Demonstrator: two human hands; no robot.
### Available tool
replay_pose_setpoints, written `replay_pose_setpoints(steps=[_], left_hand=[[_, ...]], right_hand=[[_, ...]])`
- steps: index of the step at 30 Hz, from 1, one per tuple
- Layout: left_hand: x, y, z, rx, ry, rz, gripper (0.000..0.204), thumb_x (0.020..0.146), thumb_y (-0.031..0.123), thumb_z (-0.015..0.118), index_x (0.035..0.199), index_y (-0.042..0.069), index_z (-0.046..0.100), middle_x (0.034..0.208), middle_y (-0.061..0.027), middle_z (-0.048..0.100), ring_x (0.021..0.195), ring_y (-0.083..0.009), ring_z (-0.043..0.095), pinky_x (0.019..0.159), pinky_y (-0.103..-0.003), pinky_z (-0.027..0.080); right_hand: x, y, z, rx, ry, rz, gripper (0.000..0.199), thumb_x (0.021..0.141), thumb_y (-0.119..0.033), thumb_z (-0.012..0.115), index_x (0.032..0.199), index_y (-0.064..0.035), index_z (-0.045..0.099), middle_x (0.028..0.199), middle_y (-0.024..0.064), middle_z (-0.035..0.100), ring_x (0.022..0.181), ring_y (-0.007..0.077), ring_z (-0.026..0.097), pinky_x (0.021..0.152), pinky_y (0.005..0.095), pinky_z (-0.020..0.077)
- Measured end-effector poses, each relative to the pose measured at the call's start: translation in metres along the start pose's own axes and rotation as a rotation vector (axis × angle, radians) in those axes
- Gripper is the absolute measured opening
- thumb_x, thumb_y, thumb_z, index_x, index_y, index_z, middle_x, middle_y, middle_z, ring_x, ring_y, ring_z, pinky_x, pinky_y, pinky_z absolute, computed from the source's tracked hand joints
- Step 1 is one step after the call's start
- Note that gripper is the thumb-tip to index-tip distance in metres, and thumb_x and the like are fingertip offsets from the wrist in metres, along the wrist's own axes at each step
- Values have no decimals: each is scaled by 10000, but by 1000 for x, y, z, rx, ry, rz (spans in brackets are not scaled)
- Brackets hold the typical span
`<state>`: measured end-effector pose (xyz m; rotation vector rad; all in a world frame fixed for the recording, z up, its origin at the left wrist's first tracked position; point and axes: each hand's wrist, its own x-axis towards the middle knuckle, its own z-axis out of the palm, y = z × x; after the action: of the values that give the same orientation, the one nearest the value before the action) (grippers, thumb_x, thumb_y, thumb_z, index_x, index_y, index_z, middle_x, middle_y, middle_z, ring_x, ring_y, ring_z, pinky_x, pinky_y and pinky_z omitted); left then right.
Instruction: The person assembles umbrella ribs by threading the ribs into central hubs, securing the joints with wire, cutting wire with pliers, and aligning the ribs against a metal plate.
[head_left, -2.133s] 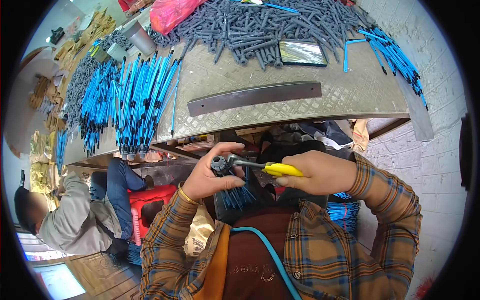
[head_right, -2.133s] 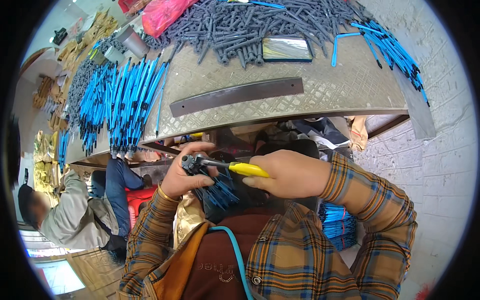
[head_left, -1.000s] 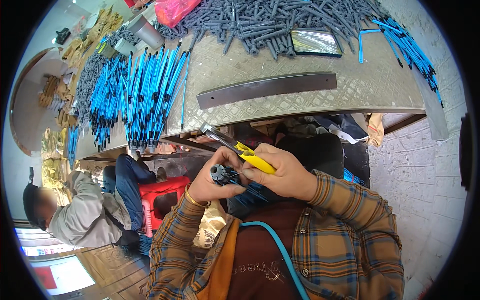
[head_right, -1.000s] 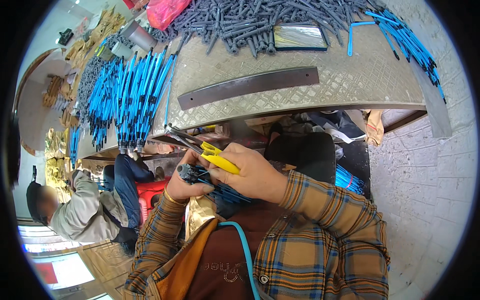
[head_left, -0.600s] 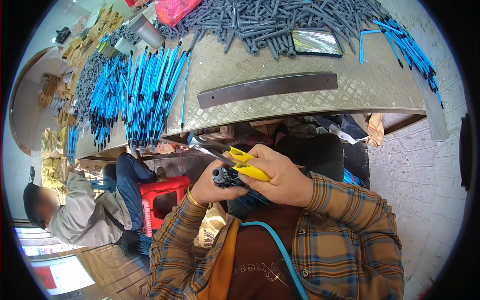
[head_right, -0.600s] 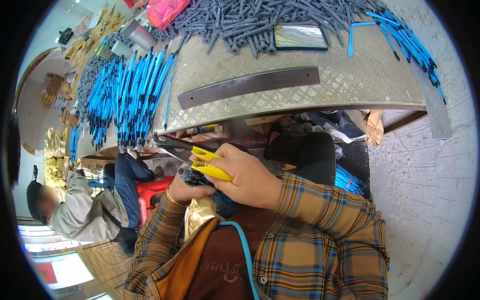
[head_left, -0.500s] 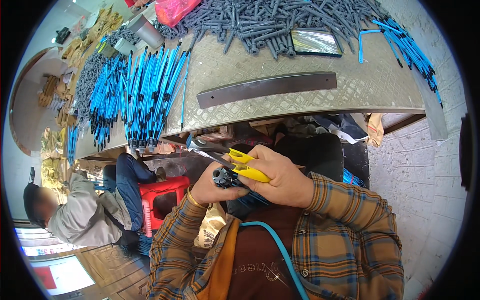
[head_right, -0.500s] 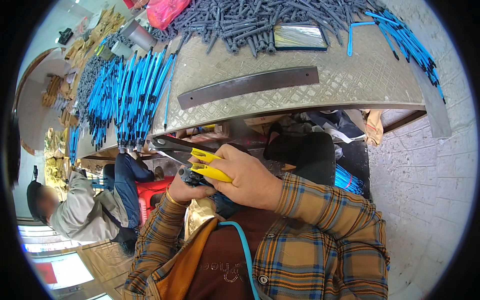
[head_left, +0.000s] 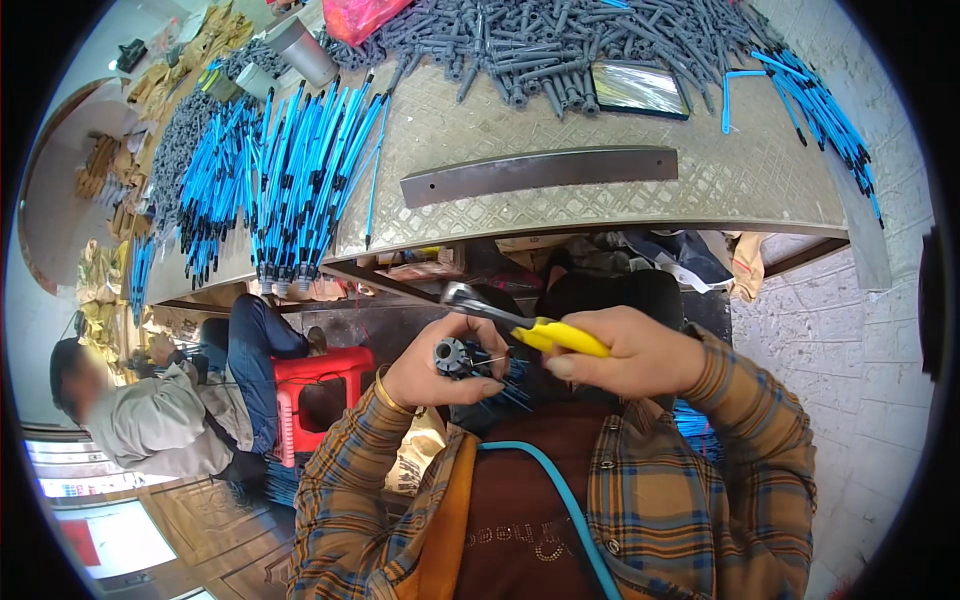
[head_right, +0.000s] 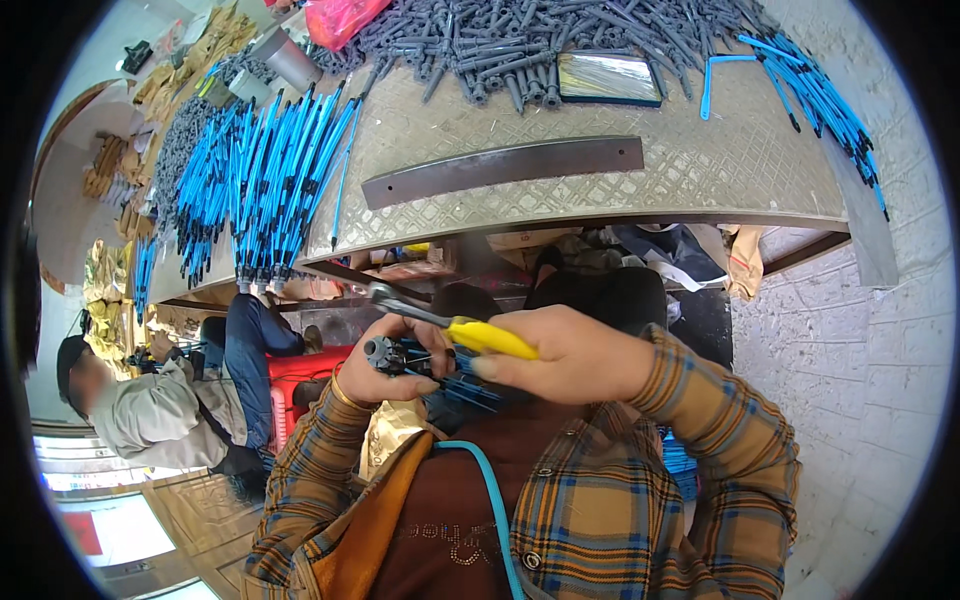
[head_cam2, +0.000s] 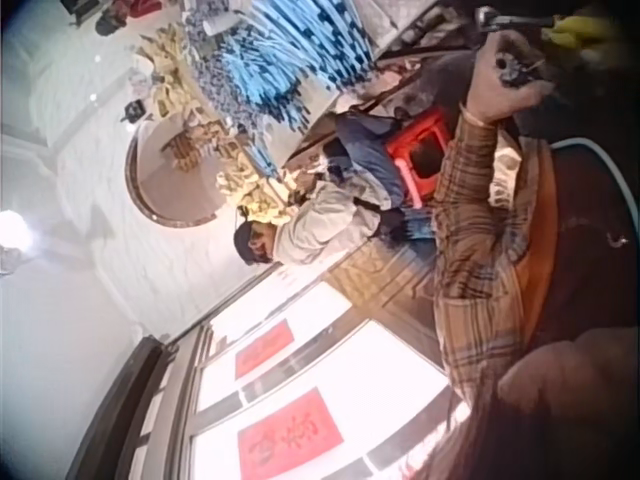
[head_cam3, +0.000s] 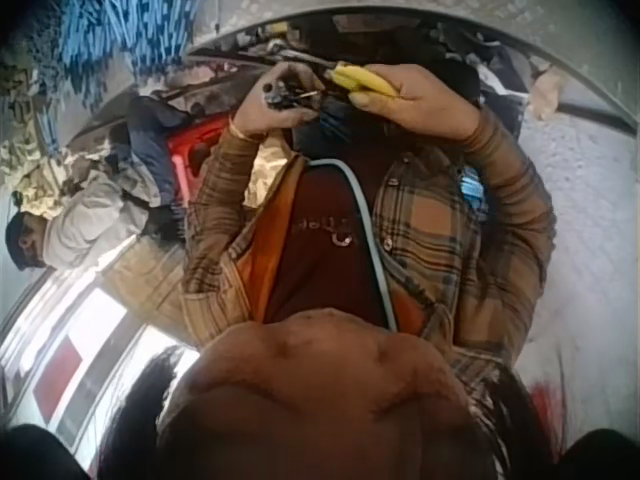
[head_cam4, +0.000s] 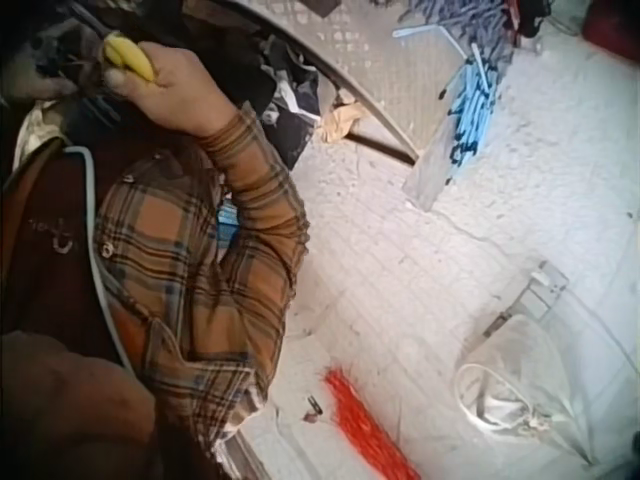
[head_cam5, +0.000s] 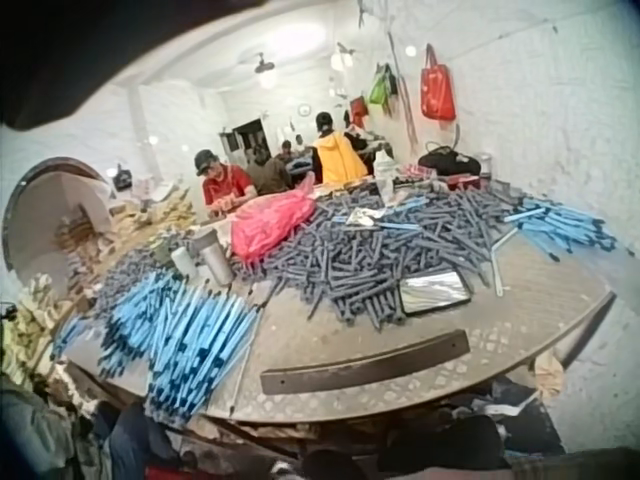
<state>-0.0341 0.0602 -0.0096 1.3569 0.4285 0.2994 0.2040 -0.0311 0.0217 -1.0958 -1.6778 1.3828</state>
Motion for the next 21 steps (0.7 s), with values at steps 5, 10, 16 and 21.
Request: replay_pose_setpoints(steps=[5, 10, 16, 21], left_hand=[[5, 0, 0, -23, 0, 35, 459, 632, 37, 732, 963, 60, 415, 818, -92, 584, 821, -191, 580, 775, -332, 467], [6, 0, 1, -50, 19, -3, 457, 655, 32, 720, 976, 62, 398, 880, -73, 573, 830, -127, 565, 759, -282, 462], [8, -3, 2, 72, 10, 61, 457, 658, 30, 715, 990, 54, 402, 912, -55, 556, 815, -80, 550, 732, -240, 455], [6, 4, 7, 79, 68, -6, 469, 654, 44, 717, 1004, 49, 404, 908, -46, 552, 830, -76, 539, 739, -234, 446]], right_hand=[[-16, 0, -19, -77, -155, 218, 332, 887, -320, 528, 991, -7, 572, 714, 103, 580, 656, 196, 584, 607, 306, 452], [-21, -10, -27, -84, -306, 339, 365, 886, -346, 542, 1017, -6, 571, 696, 79, 590, 657, 168, 608, 598, 297, 466], [-23, -10, -26, -147, -380, 292, 399, 888, -383, 528, 1022, -9, 566, 696, 104, 594, 656, 201, 624, 588, 322, 474], [-19, -25, -27, -233, -386, 281, 376, 894, -364, 506, 983, -4, 568, 694, 144, 591, 631, 267, 609, 575, 353, 469]])
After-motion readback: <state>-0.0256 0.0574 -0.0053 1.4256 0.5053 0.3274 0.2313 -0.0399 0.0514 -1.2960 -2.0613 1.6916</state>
